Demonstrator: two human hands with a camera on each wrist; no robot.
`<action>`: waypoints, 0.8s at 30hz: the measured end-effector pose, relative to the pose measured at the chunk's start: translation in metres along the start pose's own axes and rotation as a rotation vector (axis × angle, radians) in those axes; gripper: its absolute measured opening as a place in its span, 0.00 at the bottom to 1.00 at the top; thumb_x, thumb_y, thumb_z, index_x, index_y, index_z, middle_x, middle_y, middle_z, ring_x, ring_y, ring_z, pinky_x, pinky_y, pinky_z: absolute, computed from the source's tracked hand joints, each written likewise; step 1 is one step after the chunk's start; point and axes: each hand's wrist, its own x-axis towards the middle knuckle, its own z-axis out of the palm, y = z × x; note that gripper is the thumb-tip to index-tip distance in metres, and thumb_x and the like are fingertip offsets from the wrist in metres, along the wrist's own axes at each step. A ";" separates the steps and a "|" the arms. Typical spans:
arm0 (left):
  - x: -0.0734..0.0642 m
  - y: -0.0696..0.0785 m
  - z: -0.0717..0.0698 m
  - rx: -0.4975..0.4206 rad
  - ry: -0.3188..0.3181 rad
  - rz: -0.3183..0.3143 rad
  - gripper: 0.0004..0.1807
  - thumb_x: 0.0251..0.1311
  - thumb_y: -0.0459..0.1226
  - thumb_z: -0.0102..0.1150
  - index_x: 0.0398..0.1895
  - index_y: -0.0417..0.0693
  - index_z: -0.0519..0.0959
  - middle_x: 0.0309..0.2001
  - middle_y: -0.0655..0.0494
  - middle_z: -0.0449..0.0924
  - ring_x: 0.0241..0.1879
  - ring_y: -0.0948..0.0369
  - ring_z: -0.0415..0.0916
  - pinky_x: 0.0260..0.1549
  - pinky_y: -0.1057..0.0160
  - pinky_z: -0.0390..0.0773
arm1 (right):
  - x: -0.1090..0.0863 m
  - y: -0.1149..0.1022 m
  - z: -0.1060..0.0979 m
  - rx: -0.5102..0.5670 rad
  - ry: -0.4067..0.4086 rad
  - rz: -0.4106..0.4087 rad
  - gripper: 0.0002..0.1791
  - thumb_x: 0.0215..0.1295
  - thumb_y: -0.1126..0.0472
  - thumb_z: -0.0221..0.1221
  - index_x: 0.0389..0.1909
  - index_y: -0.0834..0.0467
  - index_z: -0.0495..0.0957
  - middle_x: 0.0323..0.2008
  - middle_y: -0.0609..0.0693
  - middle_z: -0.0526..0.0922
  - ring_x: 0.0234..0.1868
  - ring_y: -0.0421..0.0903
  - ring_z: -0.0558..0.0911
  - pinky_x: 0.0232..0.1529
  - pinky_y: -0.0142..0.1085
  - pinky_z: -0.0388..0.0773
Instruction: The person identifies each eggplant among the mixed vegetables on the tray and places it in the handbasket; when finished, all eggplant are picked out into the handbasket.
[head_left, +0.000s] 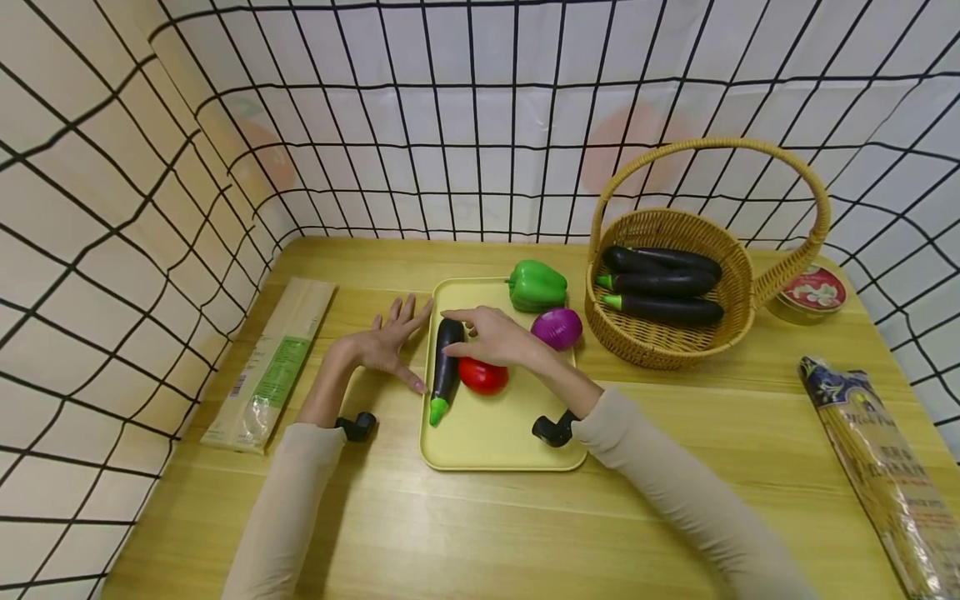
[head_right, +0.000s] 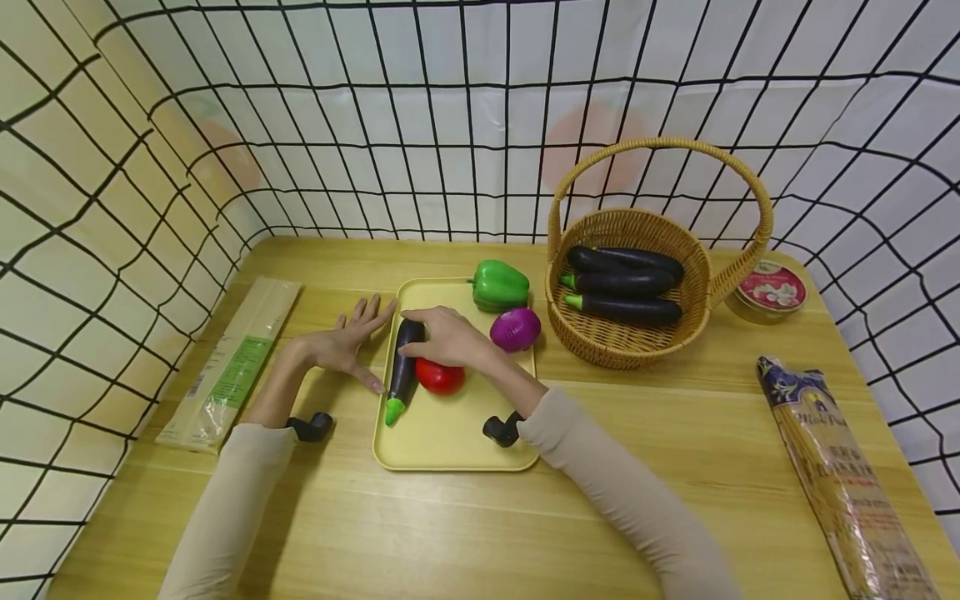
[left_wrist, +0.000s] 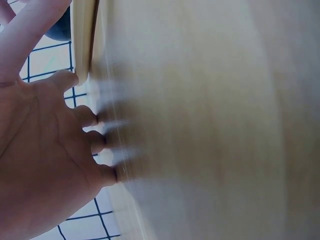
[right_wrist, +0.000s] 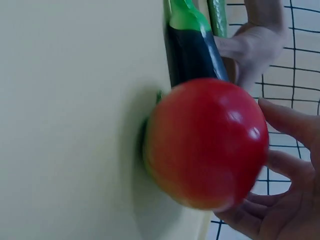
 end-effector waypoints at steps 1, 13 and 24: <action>0.000 0.000 0.000 0.000 0.000 -0.001 0.80 0.46 0.53 0.83 0.84 0.54 0.24 0.80 0.38 0.07 0.79 0.40 0.05 0.75 0.30 0.18 | 0.001 0.000 0.002 0.002 0.007 0.009 0.36 0.72 0.51 0.64 0.77 0.58 0.66 0.71 0.62 0.75 0.69 0.58 0.77 0.73 0.52 0.72; 0.001 0.000 -0.001 0.012 -0.004 0.005 0.80 0.47 0.53 0.82 0.84 0.54 0.23 0.79 0.38 0.07 0.78 0.40 0.04 0.75 0.30 0.18 | 0.010 -0.007 0.022 -0.023 0.142 0.083 0.33 0.69 0.52 0.66 0.73 0.57 0.72 0.66 0.60 0.80 0.59 0.54 0.81 0.61 0.48 0.80; 0.001 -0.002 0.001 0.014 -0.003 -0.002 0.80 0.46 0.53 0.83 0.83 0.55 0.23 0.80 0.38 0.07 0.79 0.40 0.04 0.75 0.29 0.19 | 0.016 -0.013 0.028 0.027 0.247 0.170 0.30 0.65 0.51 0.70 0.67 0.54 0.79 0.58 0.60 0.86 0.39 0.49 0.83 0.30 0.32 0.77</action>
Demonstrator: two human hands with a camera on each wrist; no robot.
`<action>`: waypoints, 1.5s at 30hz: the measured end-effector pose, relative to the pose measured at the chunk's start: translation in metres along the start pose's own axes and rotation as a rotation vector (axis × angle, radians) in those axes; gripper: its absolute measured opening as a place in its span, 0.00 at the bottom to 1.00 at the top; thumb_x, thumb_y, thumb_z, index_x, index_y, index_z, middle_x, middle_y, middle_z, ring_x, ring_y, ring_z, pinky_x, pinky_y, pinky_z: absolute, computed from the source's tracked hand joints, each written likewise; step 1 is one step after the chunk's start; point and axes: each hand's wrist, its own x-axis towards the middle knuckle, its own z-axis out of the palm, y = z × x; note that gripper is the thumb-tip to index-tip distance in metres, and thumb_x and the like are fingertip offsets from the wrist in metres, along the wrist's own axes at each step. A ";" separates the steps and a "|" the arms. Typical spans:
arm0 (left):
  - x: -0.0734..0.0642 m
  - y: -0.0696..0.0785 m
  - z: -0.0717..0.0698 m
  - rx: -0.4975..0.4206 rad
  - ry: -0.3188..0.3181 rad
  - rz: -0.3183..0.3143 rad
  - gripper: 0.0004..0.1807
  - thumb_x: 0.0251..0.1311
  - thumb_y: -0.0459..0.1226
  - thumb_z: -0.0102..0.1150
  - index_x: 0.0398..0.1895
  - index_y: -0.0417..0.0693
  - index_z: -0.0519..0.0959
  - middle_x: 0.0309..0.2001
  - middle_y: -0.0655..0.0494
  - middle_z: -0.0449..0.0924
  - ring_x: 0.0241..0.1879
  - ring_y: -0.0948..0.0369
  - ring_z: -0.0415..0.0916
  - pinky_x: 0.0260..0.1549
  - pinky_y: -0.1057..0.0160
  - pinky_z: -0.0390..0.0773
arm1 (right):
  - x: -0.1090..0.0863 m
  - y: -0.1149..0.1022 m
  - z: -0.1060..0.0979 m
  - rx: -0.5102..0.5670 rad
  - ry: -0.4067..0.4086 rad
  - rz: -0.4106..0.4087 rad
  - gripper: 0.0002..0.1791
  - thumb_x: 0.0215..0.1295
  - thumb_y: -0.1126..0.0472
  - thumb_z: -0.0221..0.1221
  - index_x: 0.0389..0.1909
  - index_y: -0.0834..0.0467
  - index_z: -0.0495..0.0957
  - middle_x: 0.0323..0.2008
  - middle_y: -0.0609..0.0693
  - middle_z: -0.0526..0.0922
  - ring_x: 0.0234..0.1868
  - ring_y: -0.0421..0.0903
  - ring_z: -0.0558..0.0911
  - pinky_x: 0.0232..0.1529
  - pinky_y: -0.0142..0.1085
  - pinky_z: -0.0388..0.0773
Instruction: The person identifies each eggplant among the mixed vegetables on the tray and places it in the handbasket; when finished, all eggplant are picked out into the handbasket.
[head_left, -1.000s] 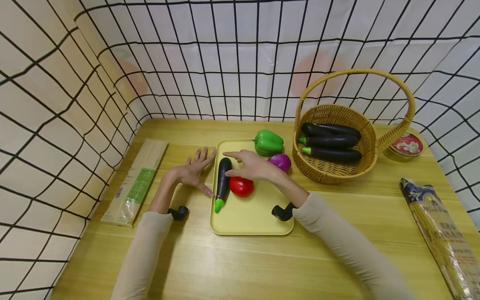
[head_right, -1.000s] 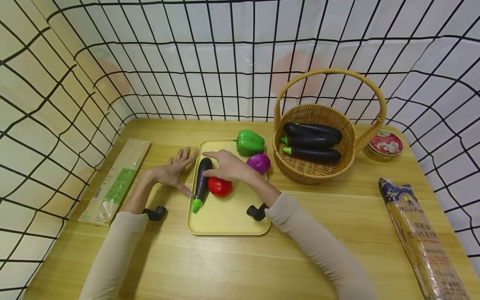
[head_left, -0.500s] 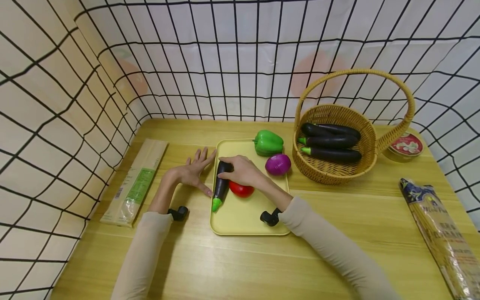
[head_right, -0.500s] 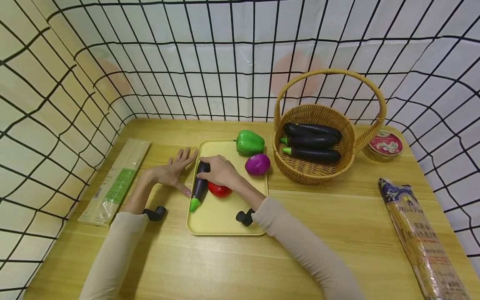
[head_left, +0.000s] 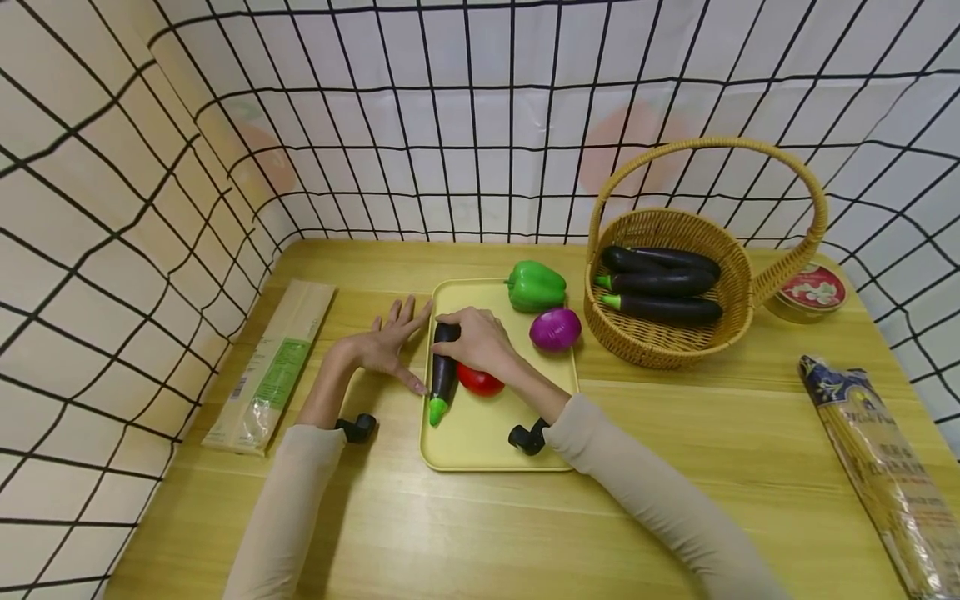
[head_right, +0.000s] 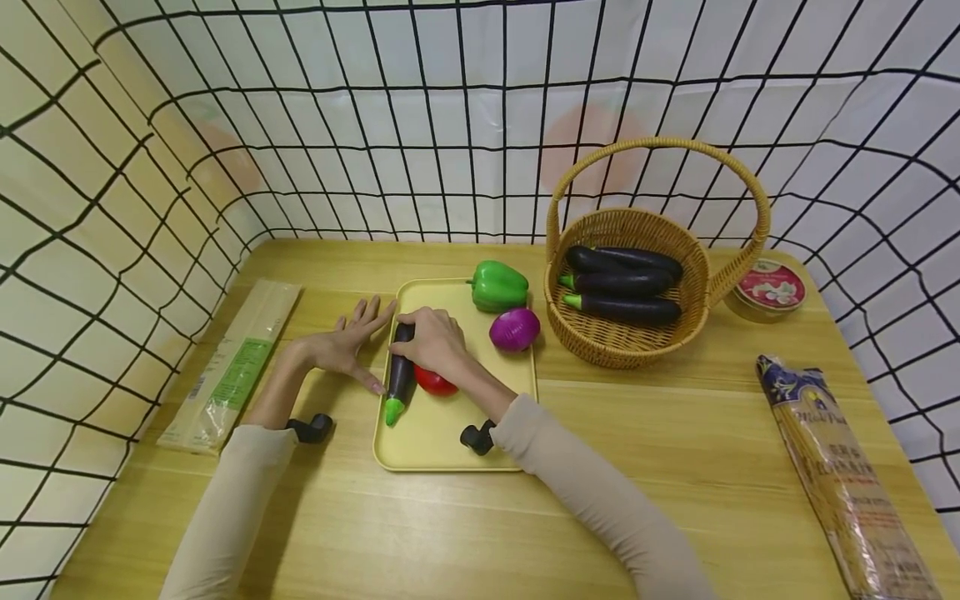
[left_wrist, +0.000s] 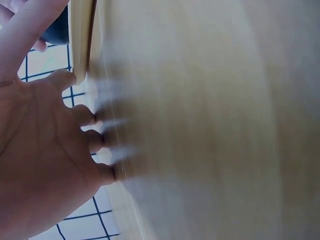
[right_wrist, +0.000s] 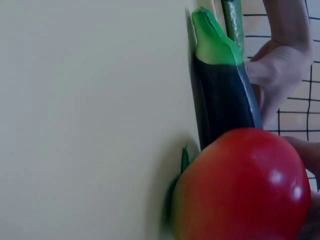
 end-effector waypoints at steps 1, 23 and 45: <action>0.000 0.000 0.000 0.001 0.000 -0.001 0.80 0.46 0.53 0.83 0.83 0.55 0.23 0.80 0.38 0.07 0.79 0.40 0.04 0.75 0.29 0.19 | 0.000 0.000 0.000 0.018 0.005 0.006 0.30 0.65 0.52 0.70 0.67 0.54 0.79 0.57 0.60 0.87 0.39 0.50 0.84 0.30 0.32 0.77; 0.001 0.000 0.000 0.010 0.008 0.017 0.80 0.47 0.54 0.82 0.84 0.53 0.24 0.80 0.37 0.07 0.78 0.39 0.04 0.74 0.29 0.19 | -0.022 0.008 -0.069 0.444 -0.090 -0.048 0.32 0.68 0.61 0.68 0.73 0.47 0.74 0.70 0.61 0.75 0.61 0.61 0.83 0.60 0.54 0.83; -0.002 0.000 0.000 -0.007 0.003 0.029 0.80 0.47 0.53 0.82 0.83 0.50 0.23 0.79 0.37 0.06 0.78 0.39 0.04 0.74 0.29 0.19 | -0.069 0.077 -0.225 0.042 -0.116 -0.112 0.31 0.69 0.59 0.68 0.72 0.43 0.74 0.69 0.56 0.78 0.66 0.61 0.79 0.57 0.34 0.79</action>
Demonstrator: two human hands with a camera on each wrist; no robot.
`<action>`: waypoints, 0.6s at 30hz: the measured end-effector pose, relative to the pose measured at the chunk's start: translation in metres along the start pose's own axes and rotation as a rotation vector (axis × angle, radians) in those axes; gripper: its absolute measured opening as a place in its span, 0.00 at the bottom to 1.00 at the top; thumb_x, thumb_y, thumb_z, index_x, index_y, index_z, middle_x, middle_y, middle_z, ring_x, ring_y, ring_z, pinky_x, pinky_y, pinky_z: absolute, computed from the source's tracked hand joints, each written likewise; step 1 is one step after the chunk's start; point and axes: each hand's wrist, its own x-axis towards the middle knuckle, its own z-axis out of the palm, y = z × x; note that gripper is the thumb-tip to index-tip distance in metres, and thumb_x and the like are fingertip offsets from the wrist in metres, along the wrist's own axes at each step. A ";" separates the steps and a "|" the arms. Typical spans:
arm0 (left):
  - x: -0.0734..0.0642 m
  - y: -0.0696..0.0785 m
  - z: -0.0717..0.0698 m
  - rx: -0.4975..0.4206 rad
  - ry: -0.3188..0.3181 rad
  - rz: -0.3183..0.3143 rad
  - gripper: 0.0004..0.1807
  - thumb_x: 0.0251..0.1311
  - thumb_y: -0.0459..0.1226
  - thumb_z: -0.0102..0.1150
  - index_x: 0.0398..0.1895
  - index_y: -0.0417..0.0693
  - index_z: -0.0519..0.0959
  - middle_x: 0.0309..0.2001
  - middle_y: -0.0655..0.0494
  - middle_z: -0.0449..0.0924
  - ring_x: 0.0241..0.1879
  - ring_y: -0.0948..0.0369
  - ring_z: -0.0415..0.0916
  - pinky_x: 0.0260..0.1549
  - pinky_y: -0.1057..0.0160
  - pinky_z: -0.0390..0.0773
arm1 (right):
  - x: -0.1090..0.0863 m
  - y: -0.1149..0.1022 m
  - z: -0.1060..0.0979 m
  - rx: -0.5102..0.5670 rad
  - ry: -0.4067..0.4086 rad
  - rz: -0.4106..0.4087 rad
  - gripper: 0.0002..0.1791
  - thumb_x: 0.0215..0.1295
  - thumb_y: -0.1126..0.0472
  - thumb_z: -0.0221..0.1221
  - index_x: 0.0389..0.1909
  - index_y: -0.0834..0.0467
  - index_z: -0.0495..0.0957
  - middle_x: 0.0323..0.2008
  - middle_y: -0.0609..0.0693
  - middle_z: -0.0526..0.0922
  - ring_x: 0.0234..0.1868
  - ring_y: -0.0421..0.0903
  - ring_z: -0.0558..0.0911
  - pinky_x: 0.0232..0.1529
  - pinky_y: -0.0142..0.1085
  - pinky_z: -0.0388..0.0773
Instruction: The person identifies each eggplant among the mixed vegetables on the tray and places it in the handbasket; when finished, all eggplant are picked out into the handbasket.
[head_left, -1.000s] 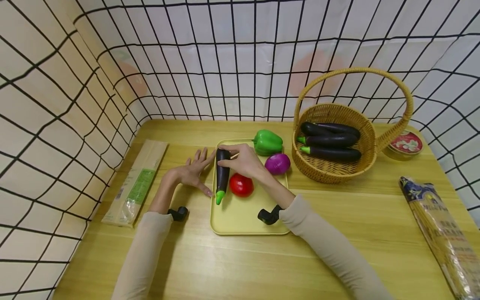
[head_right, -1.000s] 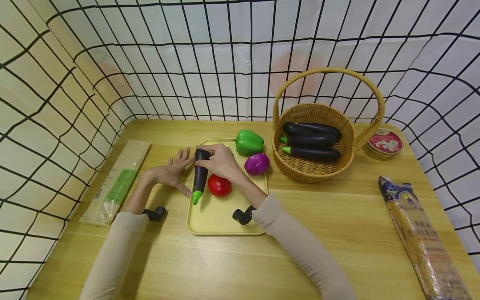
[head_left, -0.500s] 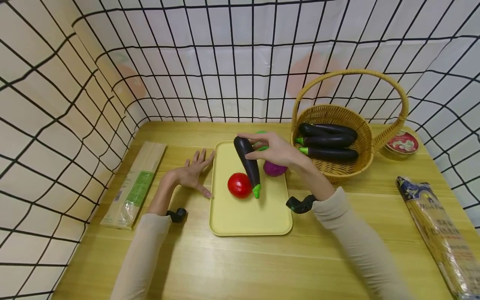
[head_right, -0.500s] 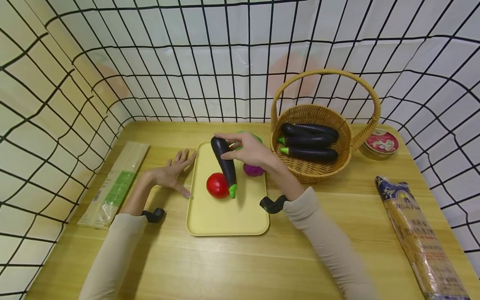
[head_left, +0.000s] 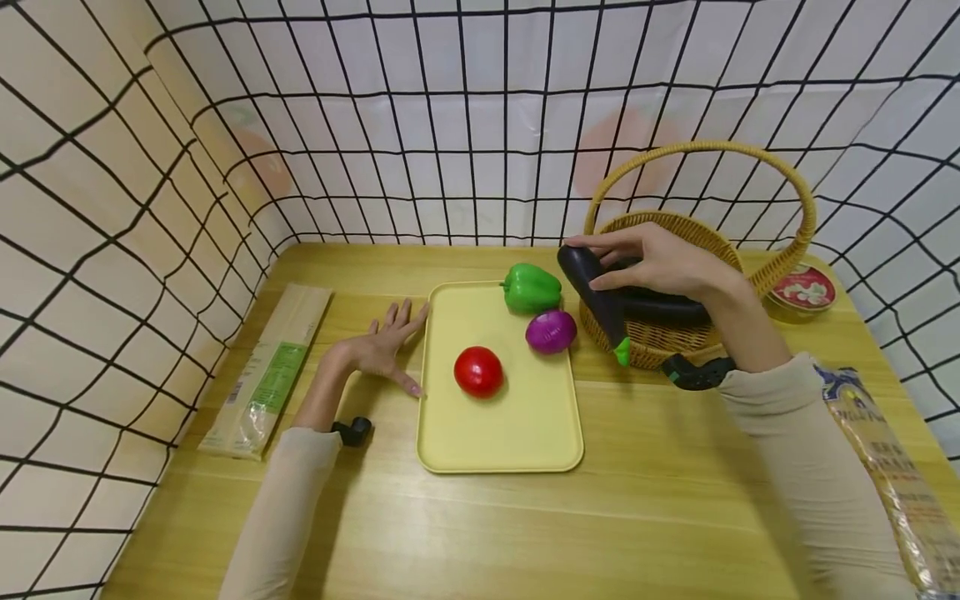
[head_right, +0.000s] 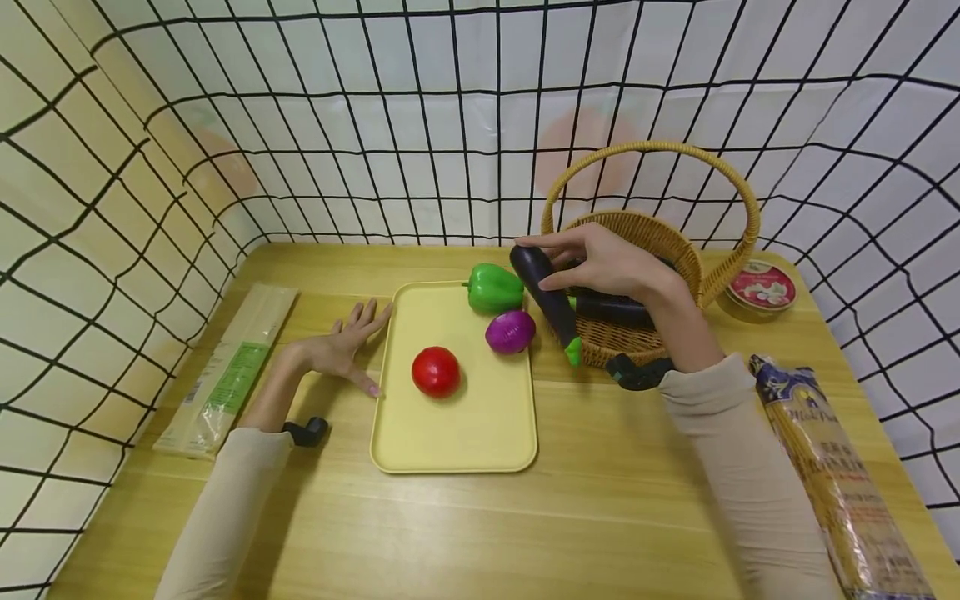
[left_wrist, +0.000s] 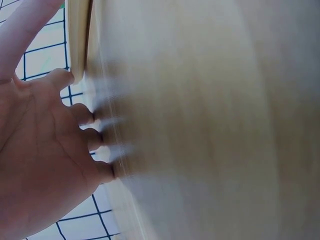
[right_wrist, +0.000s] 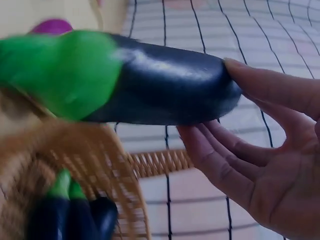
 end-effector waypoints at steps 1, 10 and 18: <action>-0.001 0.000 0.000 -0.003 0.003 0.001 0.80 0.47 0.53 0.82 0.83 0.50 0.24 0.79 0.37 0.06 0.78 0.39 0.04 0.74 0.29 0.19 | -0.002 0.001 -0.005 -0.019 0.000 0.006 0.31 0.69 0.59 0.68 0.72 0.43 0.74 0.70 0.56 0.77 0.66 0.61 0.79 0.57 0.36 0.79; -0.001 0.000 0.000 -0.001 0.003 -0.003 0.80 0.48 0.53 0.82 0.83 0.50 0.23 0.79 0.37 0.06 0.78 0.39 0.04 0.74 0.28 0.19 | -0.009 0.021 -0.032 -0.162 -0.036 -0.027 0.31 0.69 0.64 0.67 0.72 0.47 0.75 0.75 0.58 0.70 0.68 0.63 0.75 0.66 0.64 0.73; 0.000 0.000 0.000 0.001 0.001 -0.005 0.80 0.48 0.53 0.82 0.83 0.50 0.24 0.79 0.37 0.06 0.78 0.39 0.04 0.74 0.29 0.19 | -0.001 0.040 -0.038 -0.220 -0.127 0.006 0.31 0.64 0.70 0.68 0.68 0.51 0.79 0.68 0.62 0.77 0.65 0.61 0.77 0.54 0.38 0.82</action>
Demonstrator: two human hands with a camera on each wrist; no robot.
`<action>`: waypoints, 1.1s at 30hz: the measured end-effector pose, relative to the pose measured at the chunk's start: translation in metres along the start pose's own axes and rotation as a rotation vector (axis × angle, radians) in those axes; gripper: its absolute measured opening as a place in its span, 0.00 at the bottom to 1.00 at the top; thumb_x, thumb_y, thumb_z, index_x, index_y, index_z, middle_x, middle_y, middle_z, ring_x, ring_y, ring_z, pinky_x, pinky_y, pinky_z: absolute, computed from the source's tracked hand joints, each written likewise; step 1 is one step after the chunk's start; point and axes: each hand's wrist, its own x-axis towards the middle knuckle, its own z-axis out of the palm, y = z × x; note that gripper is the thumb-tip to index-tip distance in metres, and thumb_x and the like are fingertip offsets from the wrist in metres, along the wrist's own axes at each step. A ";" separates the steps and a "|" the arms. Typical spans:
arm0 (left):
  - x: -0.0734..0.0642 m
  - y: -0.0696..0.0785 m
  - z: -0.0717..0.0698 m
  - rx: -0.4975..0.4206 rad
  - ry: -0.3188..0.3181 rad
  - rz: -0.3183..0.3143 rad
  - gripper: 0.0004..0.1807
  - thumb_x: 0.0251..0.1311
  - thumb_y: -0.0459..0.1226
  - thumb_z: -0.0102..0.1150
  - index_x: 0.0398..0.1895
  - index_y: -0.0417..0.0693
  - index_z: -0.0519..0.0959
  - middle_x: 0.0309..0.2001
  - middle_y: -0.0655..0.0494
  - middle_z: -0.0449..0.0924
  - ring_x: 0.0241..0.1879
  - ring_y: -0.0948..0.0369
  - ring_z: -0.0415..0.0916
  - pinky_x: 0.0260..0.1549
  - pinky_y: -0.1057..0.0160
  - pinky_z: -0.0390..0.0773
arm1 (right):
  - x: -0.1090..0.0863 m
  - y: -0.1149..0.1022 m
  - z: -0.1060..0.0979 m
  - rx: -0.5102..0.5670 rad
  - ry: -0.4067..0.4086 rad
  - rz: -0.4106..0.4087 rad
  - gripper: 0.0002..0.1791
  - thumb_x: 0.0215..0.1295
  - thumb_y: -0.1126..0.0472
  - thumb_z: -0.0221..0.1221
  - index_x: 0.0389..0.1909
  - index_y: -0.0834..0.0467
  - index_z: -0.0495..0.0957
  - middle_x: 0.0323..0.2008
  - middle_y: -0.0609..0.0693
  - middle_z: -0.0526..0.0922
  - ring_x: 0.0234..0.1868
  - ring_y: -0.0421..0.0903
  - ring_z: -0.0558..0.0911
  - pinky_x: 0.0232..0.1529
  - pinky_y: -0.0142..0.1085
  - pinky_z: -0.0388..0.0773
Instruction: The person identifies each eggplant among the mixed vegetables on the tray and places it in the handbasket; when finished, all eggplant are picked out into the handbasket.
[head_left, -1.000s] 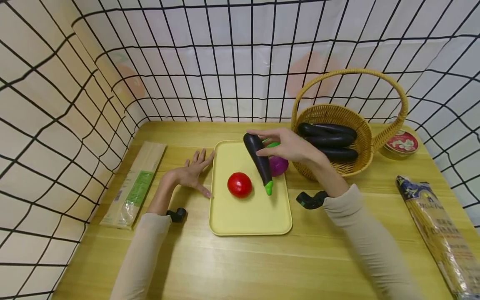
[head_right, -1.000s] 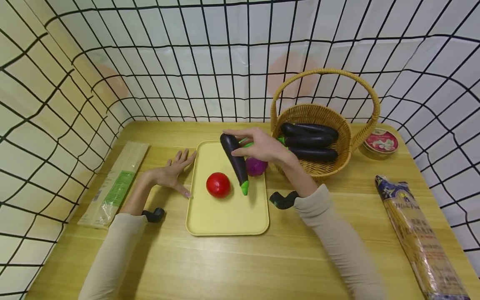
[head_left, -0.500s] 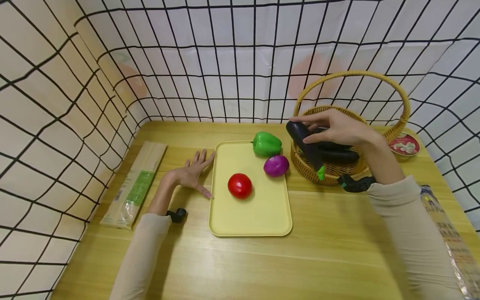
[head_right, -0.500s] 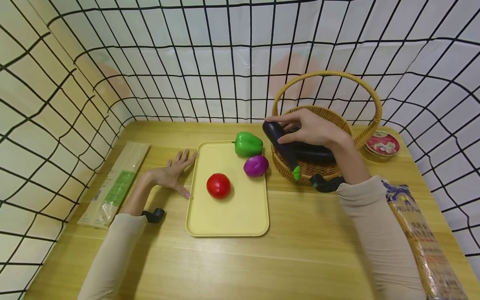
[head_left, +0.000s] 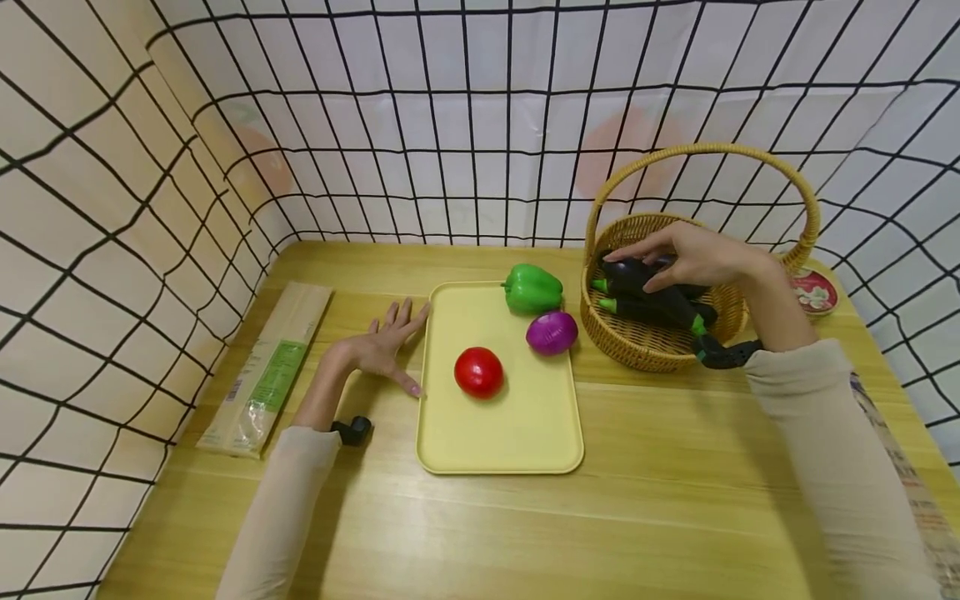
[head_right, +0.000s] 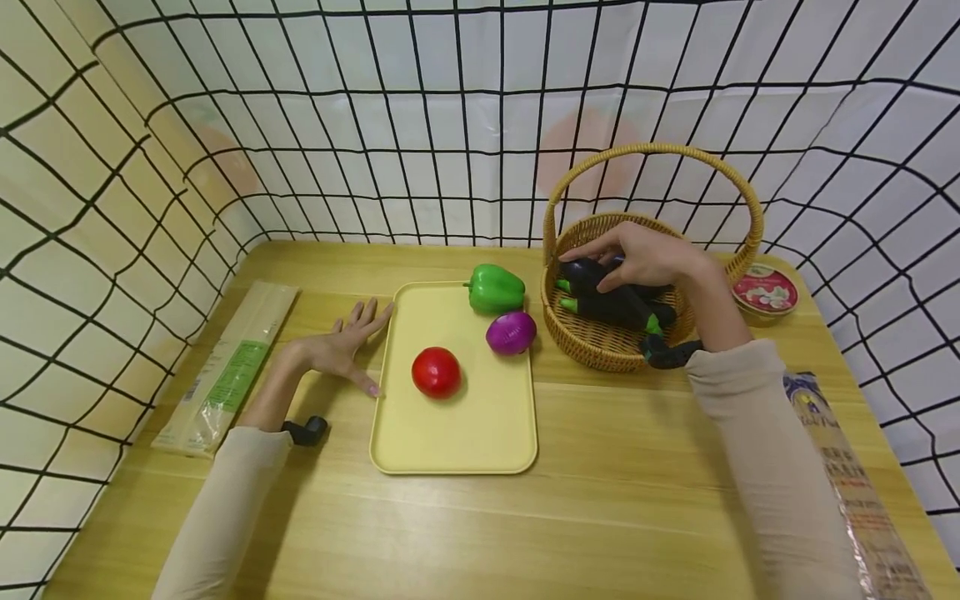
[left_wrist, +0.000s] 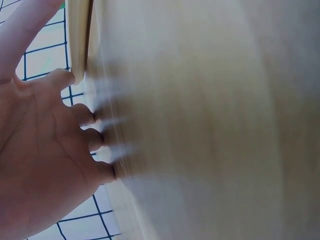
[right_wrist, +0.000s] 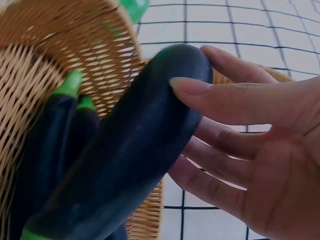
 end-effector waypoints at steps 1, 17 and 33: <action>0.000 0.000 0.000 0.000 0.000 -0.001 0.80 0.48 0.53 0.82 0.83 0.50 0.23 0.79 0.37 0.06 0.78 0.39 0.04 0.74 0.29 0.19 | 0.002 0.002 0.001 -0.007 -0.018 -0.009 0.31 0.63 0.70 0.68 0.68 0.52 0.79 0.67 0.62 0.77 0.65 0.61 0.78 0.52 0.36 0.82; 0.000 -0.001 -0.001 0.003 0.008 0.008 0.80 0.46 0.53 0.82 0.83 0.50 0.24 0.79 0.36 0.08 0.78 0.38 0.05 0.74 0.28 0.20 | 0.024 0.026 0.011 -0.035 -0.202 0.015 0.34 0.61 0.71 0.70 0.69 0.54 0.77 0.69 0.69 0.73 0.65 0.67 0.77 0.63 0.57 0.80; -0.002 0.000 0.000 -0.011 0.004 0.013 0.80 0.47 0.53 0.82 0.83 0.50 0.24 0.79 0.35 0.07 0.78 0.38 0.04 0.74 0.28 0.19 | 0.040 0.033 0.020 0.050 -0.381 0.044 0.33 0.63 0.66 0.71 0.69 0.54 0.77 0.69 0.67 0.72 0.68 0.65 0.76 0.64 0.50 0.81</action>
